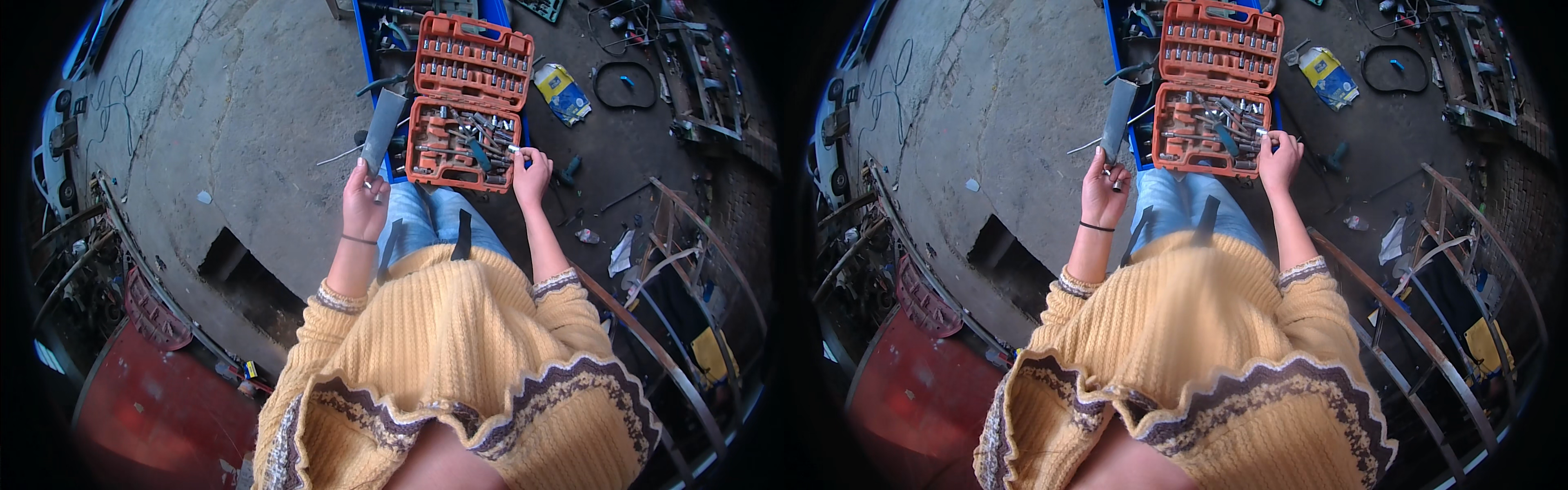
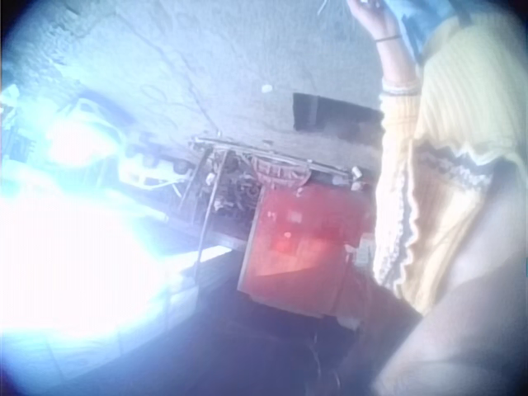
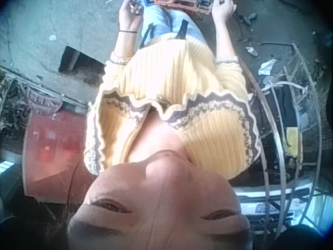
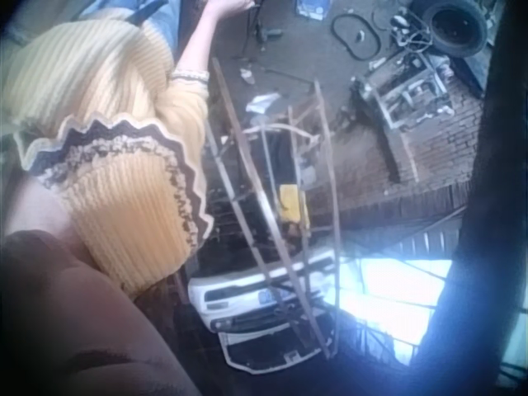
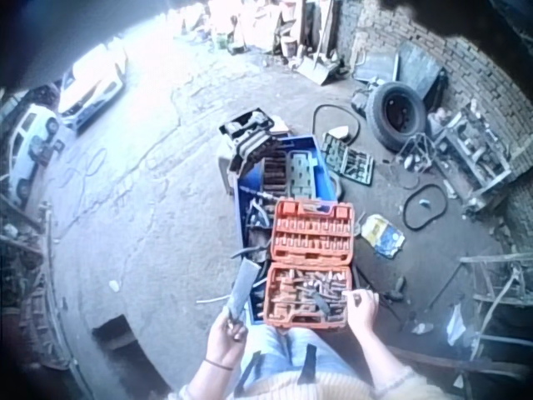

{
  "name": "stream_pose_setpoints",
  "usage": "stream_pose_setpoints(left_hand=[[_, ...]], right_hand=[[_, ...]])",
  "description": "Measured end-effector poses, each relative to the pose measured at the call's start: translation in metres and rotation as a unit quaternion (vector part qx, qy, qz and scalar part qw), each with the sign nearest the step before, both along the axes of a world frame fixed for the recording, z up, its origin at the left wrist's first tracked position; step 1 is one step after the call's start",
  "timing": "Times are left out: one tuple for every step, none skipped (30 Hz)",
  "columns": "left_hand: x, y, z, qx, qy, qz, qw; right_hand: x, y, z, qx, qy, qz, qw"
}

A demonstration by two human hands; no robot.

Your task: The person walks through a cluttered workshop, picks up a metal bar and a small container, then opens an orange tool case. They browse the contents and select a socket, holding it alongside the metal bar.

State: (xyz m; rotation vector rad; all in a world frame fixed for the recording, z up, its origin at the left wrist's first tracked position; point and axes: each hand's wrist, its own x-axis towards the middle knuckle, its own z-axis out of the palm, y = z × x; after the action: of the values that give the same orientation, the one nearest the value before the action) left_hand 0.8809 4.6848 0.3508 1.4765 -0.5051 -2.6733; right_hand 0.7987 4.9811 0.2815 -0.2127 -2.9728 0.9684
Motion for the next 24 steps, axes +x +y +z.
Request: stream_pose_setpoints(left_hand=[[0.0, 0.001, 0.001, -0.004, -0.006, 0.001, 1.0], [0.001, 0.002, 0.002, -0.006, -0.012, 0.001, 1.0], [0.001, 0.004, 0.002, -0.009, -0.018, 0.0, 1.0], [0.001, 0.006, 0.002, -0.009, -0.01, -0.002, 1.0], [0.001, 0.007, 0.002, -0.004, -0.012, -0.004, 1.0], [0.001, 0.009, 0.002, 0.001, -0.009, -0.005, 1.0], [0.001, 0.011, 0.002, 0.005, -0.01, -0.005, 1.0], [0.001, 0.013, 0.002, 0.003, -0.006, -0.007, 1.0], [0.002, 0.014, 0.002, 0.001, -0.006, -0.007, 1.0], [0.003, 0.016, 0.003, -0.003, -0.006, -0.007, 1.0], [0.004, 0.017, 0.003, -0.003, -0.008, -0.007, 1.0], [0.004, 0.018, 0.004, -0.004, -0.01, -0.006, 1.0], [0.005, 0.019, 0.005, -0.007, -0.011, -0.004, 1.0], [0.006, 0.021, 0.006, -0.007, -0.012, -0.003, 1.0], [0.007, 0.022, 0.006, -0.009, -0.012, -0.002, 1.0], [0.008, 0.023, 0.007, -0.01, -0.012, 0.0, 1.0], [0.009, 0.025, 0.008, -0.012, -0.013, 0.002, 1.0], [0.009, 0.026, 0.008, -0.013, -0.013, 0.004, 1.0], [0.01, 0.028, 0.008, -0.015, -0.016, 0.007, 1.0], [0.011, 0.029, 0.008, -0.015, -0.016, 0.006, 1.0], [0.011, 0.03, 0.007, -0.016, -0.017, 0.006, 1.0], [0.012, 0.03, 0.007, -0.016, -0.008, 0.004, 1.0], [0.013, 0.03, 0.006, -0.015, -0.012, 0.001, 1.0], [0.013, 0.03, 0.005, -0.014, -0.005, -0.004, 1.0]], right_hand=[[0.0, 0.003, 0.006, -0.047, -0.004, -0.002, 0.999], [0.0, 0.006, 0.013, -0.155, -0.051, -0.005, 0.987], [0.001, 0.007, 0.019, -0.287, -0.098, -0.026, 0.953], [0.002, 0.008, 0.027, -0.413, -0.142, -0.047, 0.898], [0.002, 0.008, 0.034, -0.529, -0.188, -0.077, 0.824], [0.003, 0.01, 0.043, -0.6, -0.207, -0.044, 0.772], [0.004, 0.01, 0.051, -0.609, -0.211, -0.027, 0.764], [0.004, 0.009, 0.059, -0.622, -0.215, -0.007, 0.753], [0.004, 0.008, 0.066, -0.636, -0.219, 0.013, 0.74], [0.004, 0.006, 0.072, -0.629, -0.209, 0.025, 0.748], [0.004, 0.005, 0.078, -0.616, -0.2, 0.04, 0.761], [0.004, 0.003, 0.083, -0.602, -0.19, 0.056, 0.773], [0.004, 0.002, 0.088, -0.591, -0.182, 0.071, 0.783], [0.004, 0.001, 0.091, -0.579, -0.175, 0.082, 0.792], [0.004, 0.001, 0.094, -0.568, -0.171, 0.093, 0.799], [0.004, 0.0, 0.097, -0.558, -0.166, 0.104, 0.806], [0.004, 0.0, 0.098, -0.553, -0.16, 0.115, 0.809], [0.004, 0.0, 0.1, -0.548, -0.155, 0.126, 0.812], [0.005, 0.001, 0.101, -0.545, -0.153, 0.136, 0.813], [0.005, 0.001, 0.101, -0.535, -0.155, 0.136, 0.819], [0.005, 0.002, 0.102, -0.527, -0.161, 0.134, 0.824], [0.005, 0.001, 0.102, -0.524, -0.163, 0.134, 0.825], [0.004, 0.001, 0.101, -0.516, -0.169, 0.127, 0.83], [0.004, 0.001, 0.101, -0.514, -0.172, 0.12, 0.832]])
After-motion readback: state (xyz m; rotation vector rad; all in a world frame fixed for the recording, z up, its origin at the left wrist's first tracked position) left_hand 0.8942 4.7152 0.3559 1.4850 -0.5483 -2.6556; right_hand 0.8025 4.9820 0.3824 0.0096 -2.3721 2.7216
